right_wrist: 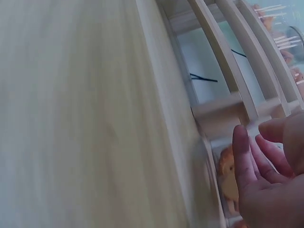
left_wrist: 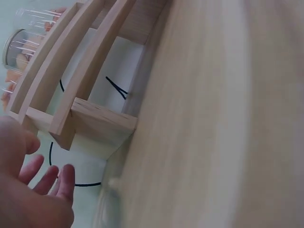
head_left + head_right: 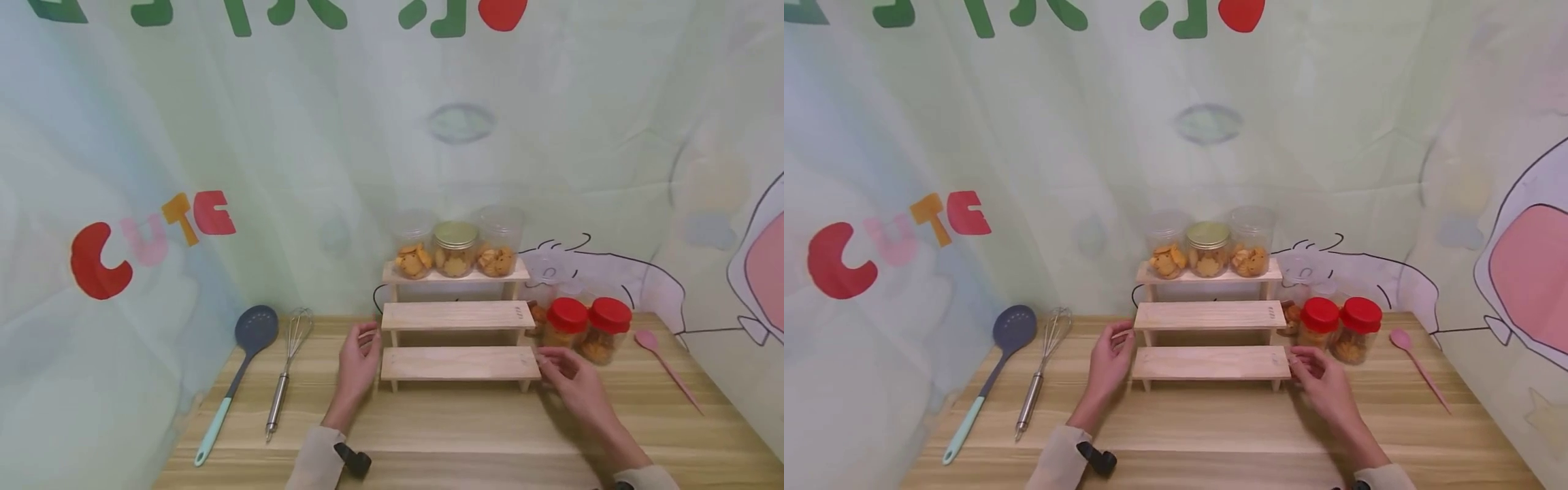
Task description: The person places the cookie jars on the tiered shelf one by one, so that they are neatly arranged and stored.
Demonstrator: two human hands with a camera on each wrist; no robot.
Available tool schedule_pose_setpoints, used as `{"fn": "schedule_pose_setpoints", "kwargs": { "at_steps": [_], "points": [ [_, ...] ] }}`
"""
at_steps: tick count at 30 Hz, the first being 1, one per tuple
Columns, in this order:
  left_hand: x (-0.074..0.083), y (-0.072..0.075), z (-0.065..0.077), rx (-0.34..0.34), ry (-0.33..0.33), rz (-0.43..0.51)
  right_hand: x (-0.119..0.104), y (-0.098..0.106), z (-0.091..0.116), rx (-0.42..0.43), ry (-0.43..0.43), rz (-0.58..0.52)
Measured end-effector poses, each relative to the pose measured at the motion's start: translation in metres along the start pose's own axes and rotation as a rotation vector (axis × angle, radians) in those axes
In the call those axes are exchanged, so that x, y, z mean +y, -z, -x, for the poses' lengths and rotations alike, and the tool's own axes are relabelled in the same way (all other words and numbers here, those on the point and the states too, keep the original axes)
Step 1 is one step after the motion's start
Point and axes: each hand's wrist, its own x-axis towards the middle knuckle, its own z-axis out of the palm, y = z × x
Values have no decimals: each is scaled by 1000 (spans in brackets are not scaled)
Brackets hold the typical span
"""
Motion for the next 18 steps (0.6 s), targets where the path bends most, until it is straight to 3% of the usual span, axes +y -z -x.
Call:
{"fn": "schedule_pose_setpoints", "kwargs": {
  "at_steps": [9, 18],
  "points": [
    [-3, 1, 12, -125, 84, 20, 7, 43, 2, 103, 34, 182],
    [-7, 5, 15, -159, 165, 51, 28, 87, -5, 263, -119, 218]
  ]
}}
